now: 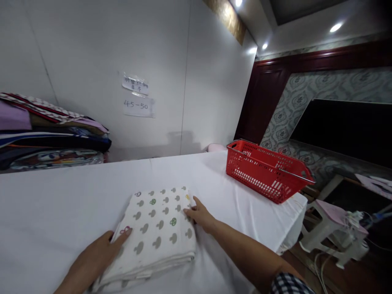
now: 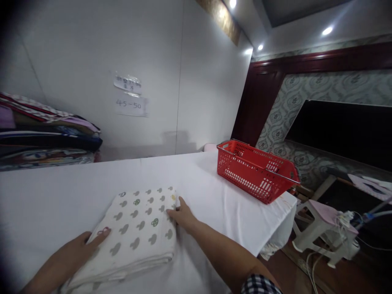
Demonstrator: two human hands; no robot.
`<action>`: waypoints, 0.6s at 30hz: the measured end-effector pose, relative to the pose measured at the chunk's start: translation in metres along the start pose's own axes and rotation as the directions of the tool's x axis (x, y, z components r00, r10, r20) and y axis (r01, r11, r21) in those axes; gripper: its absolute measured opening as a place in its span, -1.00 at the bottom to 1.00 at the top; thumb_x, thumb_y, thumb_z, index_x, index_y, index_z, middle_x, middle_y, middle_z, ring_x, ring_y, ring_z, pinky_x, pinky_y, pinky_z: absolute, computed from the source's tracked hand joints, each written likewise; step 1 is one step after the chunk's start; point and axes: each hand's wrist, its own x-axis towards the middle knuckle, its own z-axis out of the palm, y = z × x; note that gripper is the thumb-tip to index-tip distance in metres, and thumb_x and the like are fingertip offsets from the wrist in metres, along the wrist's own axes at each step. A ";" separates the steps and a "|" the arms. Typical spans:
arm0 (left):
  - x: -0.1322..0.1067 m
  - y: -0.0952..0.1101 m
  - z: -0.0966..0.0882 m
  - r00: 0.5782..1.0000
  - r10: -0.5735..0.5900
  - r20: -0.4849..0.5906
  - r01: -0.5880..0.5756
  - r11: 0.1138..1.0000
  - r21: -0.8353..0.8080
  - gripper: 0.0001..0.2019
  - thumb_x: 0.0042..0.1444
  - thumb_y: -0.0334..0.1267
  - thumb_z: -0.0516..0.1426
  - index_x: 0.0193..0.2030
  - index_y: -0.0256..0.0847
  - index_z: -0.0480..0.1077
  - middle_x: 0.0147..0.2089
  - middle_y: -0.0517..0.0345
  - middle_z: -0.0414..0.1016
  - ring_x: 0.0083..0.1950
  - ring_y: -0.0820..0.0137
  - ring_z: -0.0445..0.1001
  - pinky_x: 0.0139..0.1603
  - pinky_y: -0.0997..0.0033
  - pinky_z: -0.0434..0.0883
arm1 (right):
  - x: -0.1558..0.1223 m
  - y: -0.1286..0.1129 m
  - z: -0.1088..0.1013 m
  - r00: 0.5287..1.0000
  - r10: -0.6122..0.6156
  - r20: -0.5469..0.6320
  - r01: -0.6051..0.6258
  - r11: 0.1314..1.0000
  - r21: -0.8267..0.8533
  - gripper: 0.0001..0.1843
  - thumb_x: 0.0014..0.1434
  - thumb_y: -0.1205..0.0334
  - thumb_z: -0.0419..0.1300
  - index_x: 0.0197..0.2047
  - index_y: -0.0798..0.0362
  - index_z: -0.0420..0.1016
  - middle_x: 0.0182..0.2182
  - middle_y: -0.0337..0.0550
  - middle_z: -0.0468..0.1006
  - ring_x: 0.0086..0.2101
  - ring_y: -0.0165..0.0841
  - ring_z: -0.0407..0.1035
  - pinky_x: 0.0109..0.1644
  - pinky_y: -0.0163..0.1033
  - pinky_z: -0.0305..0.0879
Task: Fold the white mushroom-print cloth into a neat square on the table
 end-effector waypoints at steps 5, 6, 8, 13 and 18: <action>-0.017 0.014 -0.003 0.987 -0.058 0.149 0.066 0.997 -0.045 -0.49 -0.07 0.27 -0.01 -0.33 -0.18 0.33 -0.28 -0.03 0.52 -0.21 0.04 0.49 -0.19 0.18 0.37 | -0.021 0.001 0.004 0.993 -0.044 0.114 0.034 0.995 0.093 0.16 -0.21 0.13 0.40 0.34 0.04 -0.16 -0.20 -0.12 0.51 -0.22 -0.25 0.43 -0.13 -0.15 0.35; -0.022 0.017 -0.003 0.985 -0.066 0.162 0.074 0.996 -0.043 -0.49 -0.06 0.29 -0.03 -0.36 -0.18 0.31 -0.31 -0.01 0.51 -0.24 0.05 0.49 -0.21 0.20 0.36 | -0.018 0.000 0.004 0.990 -0.075 0.115 0.063 0.993 0.102 0.13 -0.21 0.15 0.39 0.34 0.04 -0.14 -0.21 -0.13 0.51 -0.23 -0.25 0.43 -0.15 -0.16 0.36; -0.034 0.023 -0.003 0.984 -0.053 0.169 0.061 0.997 -0.046 -0.47 -0.04 0.31 -0.06 -0.40 -0.19 0.28 -0.35 0.01 0.50 -0.26 0.09 0.48 -0.23 0.24 0.34 | -0.008 -0.004 0.003 0.991 -0.113 0.067 0.111 0.993 0.035 0.05 -0.16 0.17 0.34 0.33 0.04 -0.11 -0.23 -0.17 0.52 -0.29 -0.29 0.43 -0.20 -0.17 0.37; -0.059 0.035 -0.002 0.993 0.016 0.116 -0.008 0.998 -0.069 -0.49 0.01 0.28 -0.07 -0.38 -0.20 0.27 -0.38 0.07 0.45 -0.31 0.18 0.45 -0.35 0.35 0.27 | 0.002 -0.008 -0.006 0.995 -0.082 0.049 0.091 0.965 -0.246 -0.19 -0.06 0.19 0.25 0.27 0.00 0.10 -0.29 -0.22 0.52 -0.34 -0.33 0.39 -0.20 -0.16 0.36; -0.078 0.035 -0.003 0.996 0.009 -0.092 -0.009 1.000 -0.003 -0.59 0.09 0.13 0.00 -0.19 -0.21 0.30 -0.25 0.09 0.43 -0.29 0.27 0.42 -0.35 0.37 0.27 | -0.022 -0.004 -0.024 0.921 -0.381 0.085 0.363 0.755 -0.545 -0.54 0.09 0.08 0.12 0.06 0.03 0.39 -0.09 -0.07 0.47 -0.20 -0.29 0.38 -0.17 -0.19 0.35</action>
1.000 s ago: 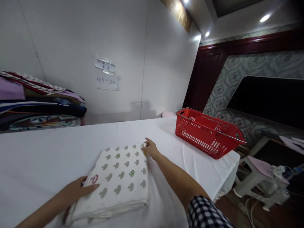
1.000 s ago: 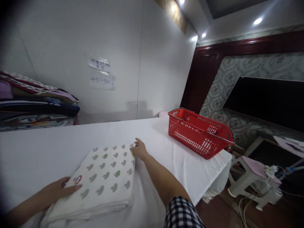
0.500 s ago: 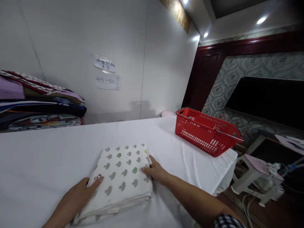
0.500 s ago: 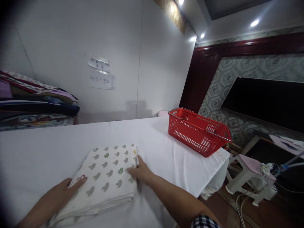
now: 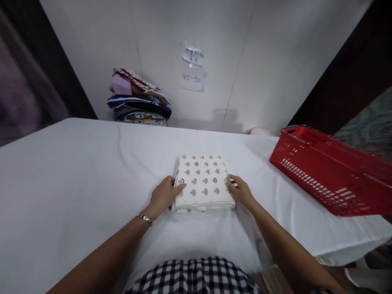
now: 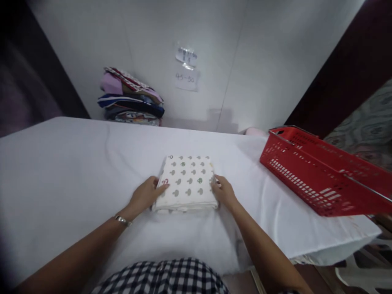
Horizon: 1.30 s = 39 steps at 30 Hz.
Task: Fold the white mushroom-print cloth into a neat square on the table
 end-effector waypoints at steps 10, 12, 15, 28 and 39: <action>-0.030 -0.001 0.018 0.668 0.744 -0.030 -0.740 0.667 0.088 -0.82 0.16 -0.14 0.11 -0.16 -0.14 0.40 -0.15 0.11 0.40 -0.09 0.30 0.32 -0.07 0.24 0.26 | -0.064 -0.008 -0.011 0.830 -0.544 0.123 0.557 0.818 -0.145 -0.76 0.22 0.26 0.08 -0.07 -0.08 0.48 -0.12 -0.09 0.49 -0.07 -0.24 0.32 -0.03 -0.03 0.34; -0.033 -0.001 0.019 0.656 0.755 0.008 -0.751 0.652 0.106 -0.83 0.17 -0.16 0.11 -0.15 -0.13 0.40 -0.15 0.12 0.40 -0.11 0.31 0.32 -0.08 0.25 0.26 | -0.064 -0.012 -0.010 0.814 -0.565 0.135 0.581 0.786 -0.212 -0.75 0.23 0.27 0.07 -0.07 -0.08 0.48 -0.15 -0.08 0.49 -0.11 -0.23 0.33 -0.07 -0.02 0.35; -0.037 0.000 0.019 0.645 0.763 0.035 -0.760 0.635 0.138 -0.85 0.19 -0.18 0.08 -0.17 -0.14 0.40 -0.15 0.13 0.39 -0.10 0.32 0.31 -0.09 0.26 0.24 | -0.062 -0.017 -0.010 0.807 -0.571 0.151 0.589 0.754 -0.291 -0.75 0.24 0.27 0.04 -0.09 -0.07 0.50 -0.19 -0.07 0.50 -0.17 -0.23 0.34 -0.13 -0.04 0.36; -0.043 0.004 0.023 0.613 0.789 0.041 -0.772 0.586 0.246 -0.80 0.27 -0.28 -0.04 -0.25 -0.23 0.39 -0.23 0.10 0.39 -0.18 0.36 0.29 -0.16 0.33 0.23 | -0.069 -0.013 -0.009 0.773 -0.607 0.182 0.625 0.681 -0.382 -0.73 0.25 0.32 -0.01 -0.15 0.03 0.50 -0.28 -0.04 0.48 -0.27 -0.25 0.32 -0.21 -0.11 0.33; -0.046 0.025 0.026 0.663 0.740 0.109 -0.745 0.639 0.191 -0.81 0.26 -0.24 -0.03 -0.25 -0.19 0.38 -0.25 0.13 0.34 -0.21 0.36 0.28 -0.19 0.32 0.21 | -0.069 0.003 -0.027 0.920 -0.355 0.166 0.380 0.910 -0.165 -0.76 0.25 0.18 0.02 -0.13 -0.04 0.49 -0.27 -0.13 0.45 -0.30 -0.33 0.39 -0.25 -0.21 0.37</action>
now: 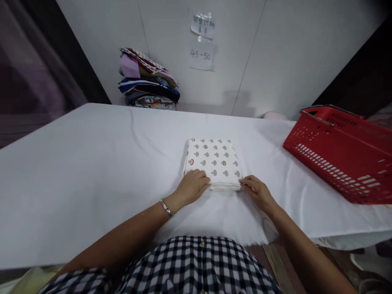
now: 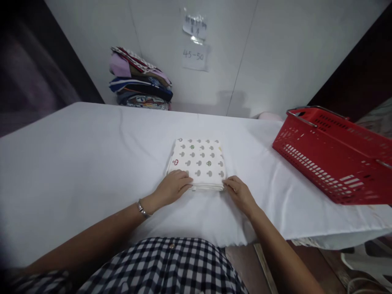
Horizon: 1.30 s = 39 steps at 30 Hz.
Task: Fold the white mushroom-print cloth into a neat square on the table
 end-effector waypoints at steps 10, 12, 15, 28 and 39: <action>0.032 0.039 0.000 0.998 -0.006 0.065 -0.001 0.995 0.096 -0.85 0.20 -0.20 0.06 -0.26 -0.23 0.35 -0.20 0.09 0.34 -0.15 0.29 0.27 -0.19 0.28 0.21 | -0.004 -0.006 0.006 0.993 -0.100 -0.057 0.088 0.977 -0.196 -0.69 0.26 0.33 -0.07 -0.07 0.04 0.45 -0.23 -0.04 0.48 -0.23 -0.28 0.40 -0.19 -0.16 0.40; 0.040 0.046 0.006 0.997 0.037 0.060 -0.042 0.997 0.072 -0.83 0.20 -0.15 0.07 -0.20 -0.21 0.34 -0.18 0.10 0.34 -0.13 0.29 0.27 -0.17 0.27 0.22 | -0.006 -0.006 0.007 0.988 -0.128 -0.085 0.102 0.961 -0.257 -0.69 0.23 0.38 -0.08 -0.09 0.06 0.44 -0.25 -0.02 0.48 -0.23 -0.27 0.39 -0.20 -0.16 0.39; 0.048 0.053 0.017 0.997 0.068 0.042 -0.070 0.996 0.048 -0.79 0.18 -0.11 0.09 -0.16 -0.20 0.33 -0.17 0.10 0.32 -0.13 0.29 0.26 -0.17 0.27 0.22 | -0.010 -0.005 0.006 0.988 -0.130 -0.081 0.099 0.944 -0.316 -0.70 0.21 0.42 -0.08 -0.11 0.05 0.41 -0.25 -0.04 0.47 -0.23 -0.27 0.38 -0.20 -0.17 0.38; 0.064 0.061 0.045 0.989 0.145 -0.025 -0.143 0.988 0.059 -0.81 0.21 -0.12 0.06 -0.21 -0.21 0.33 -0.20 0.09 0.35 -0.16 0.29 0.28 -0.22 0.27 0.21 | -0.021 -0.012 0.013 0.998 -0.001 -0.066 -0.013 0.977 -0.212 -0.76 0.22 0.41 -0.09 -0.13 0.01 0.31 -0.19 -0.06 0.41 -0.17 -0.27 0.32 -0.19 -0.20 0.33; 0.065 0.060 0.046 0.987 0.156 -0.045 -0.153 0.987 0.054 -0.80 0.23 -0.13 0.02 -0.24 -0.21 0.33 -0.22 0.08 0.36 -0.15 0.29 0.28 -0.22 0.27 0.21 | -0.026 -0.012 0.019 0.993 0.080 -0.083 -0.072 0.993 0.091 -0.78 0.22 0.26 0.02 -0.05 -0.01 0.28 -0.23 -0.09 0.39 -0.29 -0.33 0.35 -0.25 -0.21 0.35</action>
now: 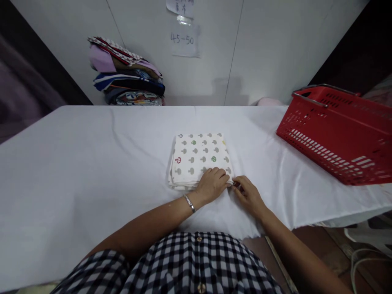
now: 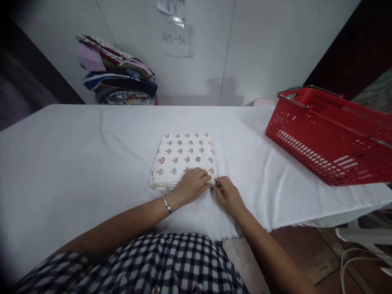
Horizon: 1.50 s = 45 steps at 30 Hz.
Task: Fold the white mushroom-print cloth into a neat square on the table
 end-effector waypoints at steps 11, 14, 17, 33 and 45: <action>-0.001 0.000 -0.001 1.000 0.005 -0.002 -0.005 1.000 -0.006 -0.83 0.24 -0.18 0.01 -0.21 -0.21 0.33 -0.22 0.08 0.35 -0.15 0.29 0.28 -0.22 0.28 0.22 | 0.006 -0.008 0.002 0.996 -0.001 -0.092 -0.005 0.998 -0.068 -0.88 0.17 0.32 -0.01 -0.24 0.00 0.31 -0.42 -0.20 0.36 -0.43 -0.38 0.27 -0.35 -0.27 0.26; -0.002 0.001 -0.001 1.000 0.006 0.006 -0.006 1.000 0.008 -0.84 0.24 -0.20 0.01 -0.23 -0.22 0.34 -0.23 0.08 0.36 -0.16 0.29 0.28 -0.23 0.28 0.22 | 0.005 -0.010 0.001 0.997 0.003 -0.077 -0.010 0.996 -0.091 -0.90 0.15 0.33 0.00 -0.26 0.00 0.30 -0.44 -0.22 0.34 -0.45 -0.39 0.26 -0.37 -0.28 0.24; -0.005 0.001 -0.003 1.000 0.009 0.008 -0.009 1.000 -0.010 -0.85 0.24 -0.20 0.02 -0.23 -0.22 0.34 -0.22 0.08 0.36 -0.15 0.29 0.28 -0.21 0.28 0.22 | 0.004 -0.009 0.001 0.998 0.008 -0.066 -0.014 0.995 -0.102 -0.90 0.15 0.32 0.01 -0.26 0.00 0.30 -0.44 -0.21 0.35 -0.45 -0.39 0.27 -0.37 -0.28 0.24; -0.012 -0.002 -0.007 1.000 0.005 0.008 -0.005 0.998 -0.069 -0.87 0.24 -0.30 -0.01 -0.19 -0.22 0.34 -0.21 0.07 0.35 -0.15 0.30 0.27 -0.17 0.27 0.24 | 0.001 -0.015 0.009 0.989 0.135 -0.056 -0.137 0.990 -0.029 -0.82 0.13 0.20 0.11 -0.17 0.01 0.30 -0.38 -0.21 0.36 -0.44 -0.39 0.28 -0.36 -0.26 0.27; -0.013 -0.004 -0.008 1.000 -0.002 0.023 0.003 0.998 -0.064 -0.89 0.23 -0.27 0.02 -0.25 -0.23 0.32 -0.23 0.07 0.34 -0.17 0.30 0.27 -0.19 0.28 0.24 | 0.003 -0.016 0.013 0.996 0.001 -0.091 -0.027 0.961 -0.275 -0.90 0.12 0.32 0.00 -0.25 0.02 0.27 -0.42 -0.18 0.37 -0.44 -0.35 0.29 -0.39 -0.27 0.21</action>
